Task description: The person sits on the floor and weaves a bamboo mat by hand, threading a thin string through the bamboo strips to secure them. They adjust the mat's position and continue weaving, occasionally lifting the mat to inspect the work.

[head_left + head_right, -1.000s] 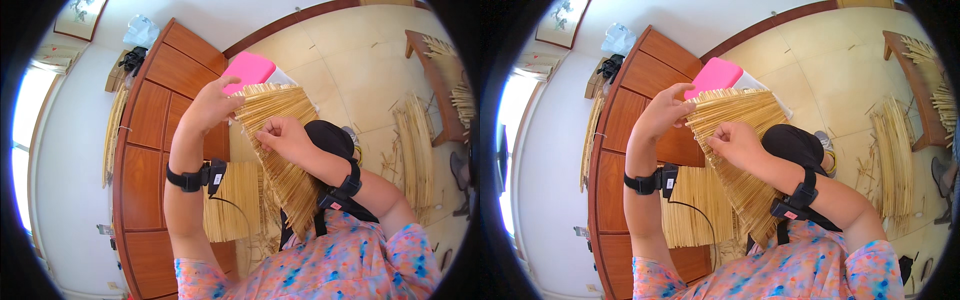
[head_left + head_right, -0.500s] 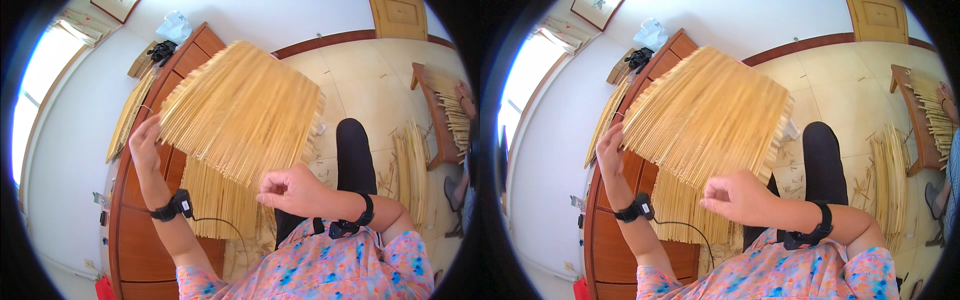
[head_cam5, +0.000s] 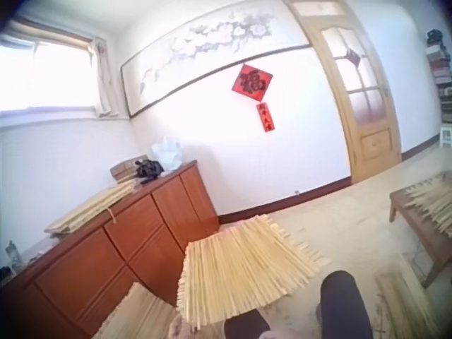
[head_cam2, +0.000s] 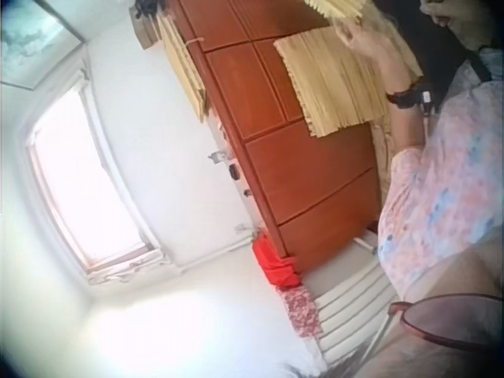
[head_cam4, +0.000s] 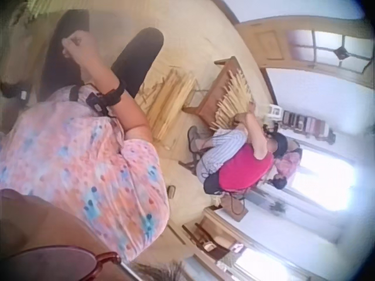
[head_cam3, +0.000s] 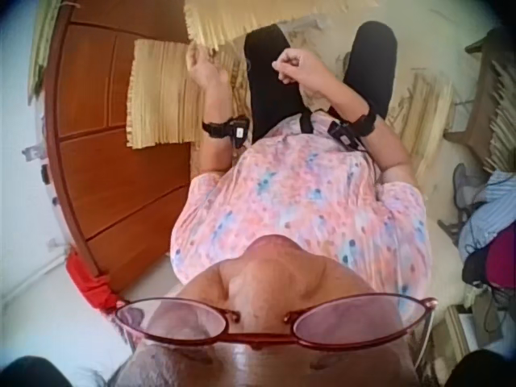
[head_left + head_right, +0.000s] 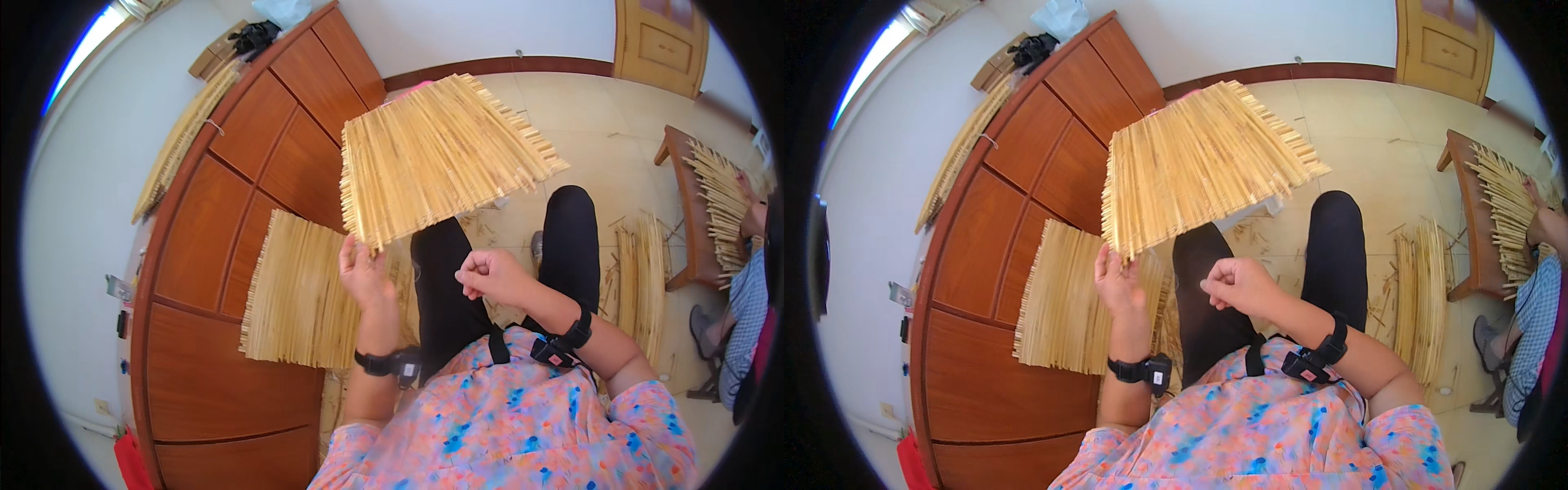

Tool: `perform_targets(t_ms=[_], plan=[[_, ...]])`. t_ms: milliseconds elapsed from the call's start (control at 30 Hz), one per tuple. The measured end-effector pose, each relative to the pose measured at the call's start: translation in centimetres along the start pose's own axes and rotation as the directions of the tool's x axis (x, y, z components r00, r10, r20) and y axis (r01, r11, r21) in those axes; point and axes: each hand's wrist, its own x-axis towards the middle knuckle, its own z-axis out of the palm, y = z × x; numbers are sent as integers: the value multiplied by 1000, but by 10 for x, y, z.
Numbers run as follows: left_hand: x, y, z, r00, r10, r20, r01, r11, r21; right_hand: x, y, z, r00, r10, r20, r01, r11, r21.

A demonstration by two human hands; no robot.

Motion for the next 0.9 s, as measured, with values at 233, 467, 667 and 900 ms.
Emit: perform_targets(t_ms=[233, 467, 667, 900], plan=[[-56, -51, 31, 976, -177, 129, 180, 984, -6, -5, 22, -21, 978, 71, -199, -54, 994, 91], [-84, -50, 20, 909, -301, 288, 292, 953, 74, 3, 40, -29, 919, 182, -349, -120, 974, 192], [-92, -37, -2, 712, -519, 474, 410, 854, 319, 10, 52, -29, 905, 208, -371, -126, 964, 235], [-62, -10, 21, 516, -45, 856, -798, 338, 499, -3, 63, -46, 884, 173, -434, -166, 985, 54]])
